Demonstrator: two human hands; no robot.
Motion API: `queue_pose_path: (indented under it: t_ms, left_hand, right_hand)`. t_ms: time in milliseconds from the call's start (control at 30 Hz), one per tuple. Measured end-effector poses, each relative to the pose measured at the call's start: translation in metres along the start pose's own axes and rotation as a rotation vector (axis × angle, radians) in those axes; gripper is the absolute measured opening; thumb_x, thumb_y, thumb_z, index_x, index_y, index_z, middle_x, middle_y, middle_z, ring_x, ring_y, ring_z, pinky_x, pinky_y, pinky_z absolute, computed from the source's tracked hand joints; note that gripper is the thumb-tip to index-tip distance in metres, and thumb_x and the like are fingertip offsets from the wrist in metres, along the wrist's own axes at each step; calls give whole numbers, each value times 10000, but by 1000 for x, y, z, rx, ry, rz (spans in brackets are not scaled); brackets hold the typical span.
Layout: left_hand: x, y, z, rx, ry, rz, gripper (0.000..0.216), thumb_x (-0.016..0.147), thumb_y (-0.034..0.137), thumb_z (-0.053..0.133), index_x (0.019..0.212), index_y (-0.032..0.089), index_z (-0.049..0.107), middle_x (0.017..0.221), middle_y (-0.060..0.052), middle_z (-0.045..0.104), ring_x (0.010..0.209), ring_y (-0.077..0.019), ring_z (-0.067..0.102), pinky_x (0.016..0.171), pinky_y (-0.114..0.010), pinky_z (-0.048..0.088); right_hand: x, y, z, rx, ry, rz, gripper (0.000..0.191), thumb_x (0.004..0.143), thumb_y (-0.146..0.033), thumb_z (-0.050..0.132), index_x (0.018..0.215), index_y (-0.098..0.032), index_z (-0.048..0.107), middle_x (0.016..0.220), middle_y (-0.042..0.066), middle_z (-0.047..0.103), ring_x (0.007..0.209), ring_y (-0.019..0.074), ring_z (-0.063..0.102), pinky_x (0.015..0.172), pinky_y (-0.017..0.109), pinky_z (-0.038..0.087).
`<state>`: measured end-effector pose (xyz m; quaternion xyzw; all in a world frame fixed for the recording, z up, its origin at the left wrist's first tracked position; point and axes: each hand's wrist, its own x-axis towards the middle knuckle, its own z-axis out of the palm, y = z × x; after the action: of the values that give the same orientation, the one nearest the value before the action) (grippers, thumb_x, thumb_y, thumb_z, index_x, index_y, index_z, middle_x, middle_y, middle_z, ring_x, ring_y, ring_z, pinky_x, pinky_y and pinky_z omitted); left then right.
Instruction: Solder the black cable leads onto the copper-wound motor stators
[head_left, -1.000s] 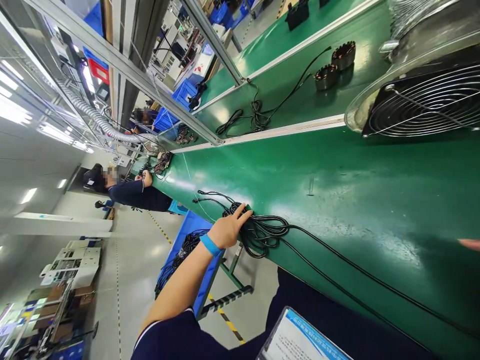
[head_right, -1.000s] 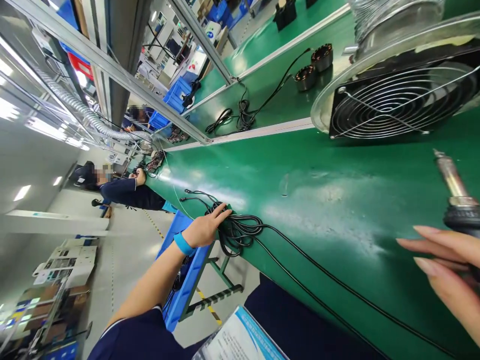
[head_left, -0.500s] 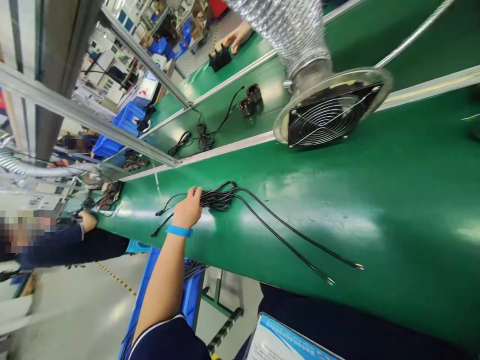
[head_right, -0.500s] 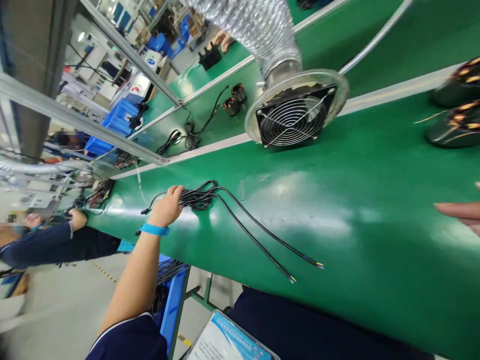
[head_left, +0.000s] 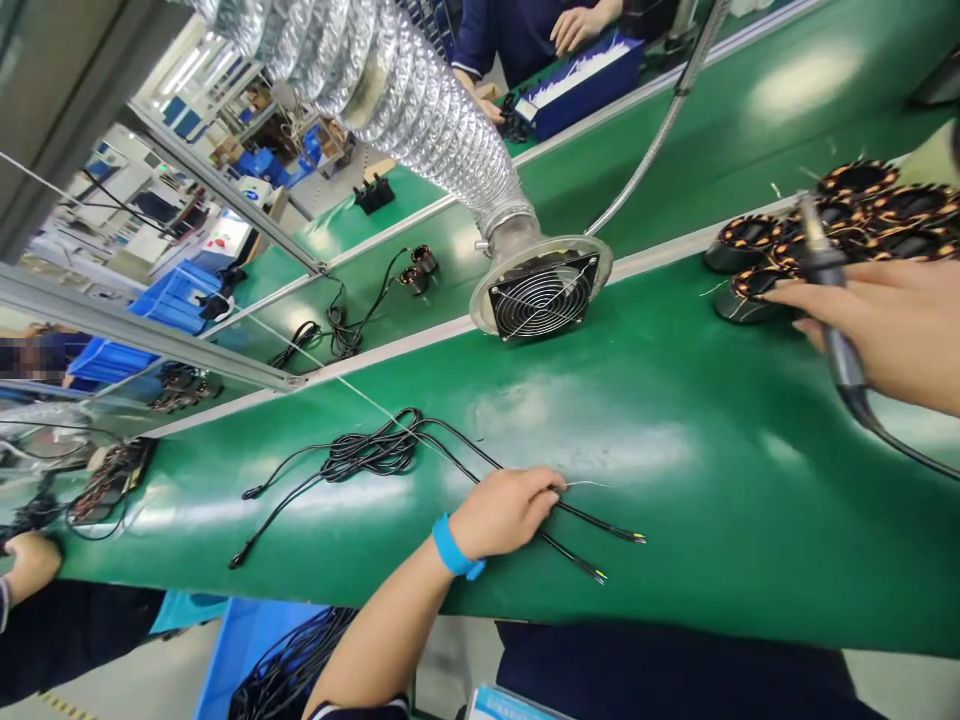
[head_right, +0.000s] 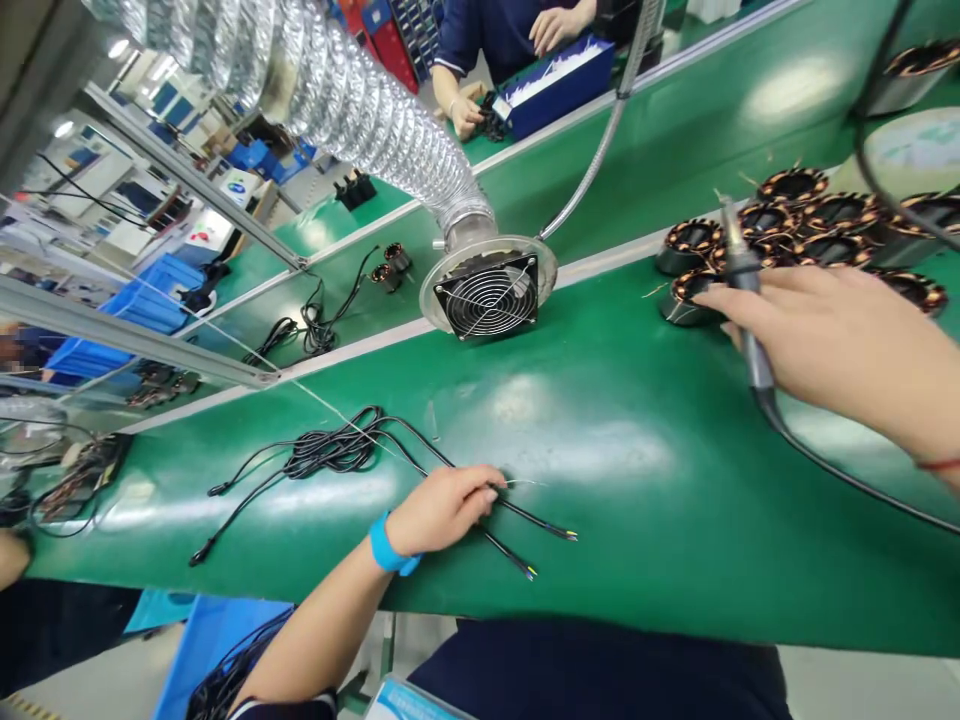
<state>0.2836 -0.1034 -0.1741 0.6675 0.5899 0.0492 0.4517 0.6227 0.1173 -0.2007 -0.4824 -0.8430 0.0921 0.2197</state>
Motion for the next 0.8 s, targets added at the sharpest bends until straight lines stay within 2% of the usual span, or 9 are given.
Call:
queue_pose_path:
  t_ms: [100, 200, 267, 333, 433, 567, 667, 800]
  left_hand:
    - [9, 3, 3, -328, 14, -46, 144, 939, 166, 479, 984, 144, 615, 810, -32, 656, 683, -119, 630, 701, -239, 500]
    - [15, 3, -3, -625, 77, -135, 63, 895, 151, 522, 913, 135, 580, 757, 10, 581, 556, -59, 494, 570, -190, 401]
    - [21, 5, -11, -736, 153, -185, 55, 885, 172, 563, 896, 123, 584, 693, 39, 521, 522, -42, 394, 534, -181, 331]
    - [29, 9, -18, -823, 219, -234, 81, 902, 188, 572, 903, 110, 593, 664, 53, 482, 506, -34, 328, 506, -182, 266]
    - [43, 13, -27, -893, 279, -277, 118, 954, 190, 541, 956, 95, 611, 679, 56, 480, 482, -23, 294, 473, -190, 202]
    - [60, 16, -32, -919, 248, -262, 163, 1000, 182, 498, 923, 91, 608, 689, 46, 506, 468, -17, 302, 451, -189, 182]
    - [68, 19, -32, -934, 217, -270, 187, 991, 156, 493, 834, 98, 575, 668, 45, 501, 460, -11, 291, 453, -184, 177]
    - [78, 26, -32, -941, 245, -277, 124, 959, 163, 520, 846, 123, 553, 655, 52, 500, 466, -26, 285, 470, -196, 176]
  right_hand:
    - [24, -2, 8, -124, -87, -140, 1157, 804, -817, -19, 1066, 1, 756, 825, 181, 672, 859, 227, 632, 717, 462, 305]
    - [21, -16, 20, -151, -51, -257, 1102, 853, -839, 18, 1012, -54, 775, 712, 134, 638, 708, 178, 560, 682, 404, 312]
    - [7, -37, 30, -65, -18, -348, 943, 938, -809, 144, 1016, -118, 782, 751, 122, 663, 684, 165, 547, 679, 366, 352]
    - [-12, -67, 38, 33, 47, -495, 692, 1058, -620, 266, 1016, -155, 777, 769, 116, 663, 682, 167, 558, 672, 344, 390]
    - [-39, -114, 43, 89, 96, -608, 495, 1099, -424, 307, 1074, -186, 741, 841, 104, 669, 734, 176, 589, 661, 323, 425]
    - [-58, -150, 41, 157, 70, -611, 335, 1075, -285, 349, 1126, -205, 670, 919, 93, 673, 800, 205, 620, 693, 343, 479]
    - [-64, -154, 45, 192, 79, -541, 297, 1072, -308, 366, 1170, -213, 631, 943, 92, 671, 833, 224, 634, 709, 368, 499]
    - [-66, -152, 56, 178, 122, -436, 310, 1075, -354, 394, 1276, -185, 561, 1179, 124, 674, 1028, 260, 650, 818, 409, 534]
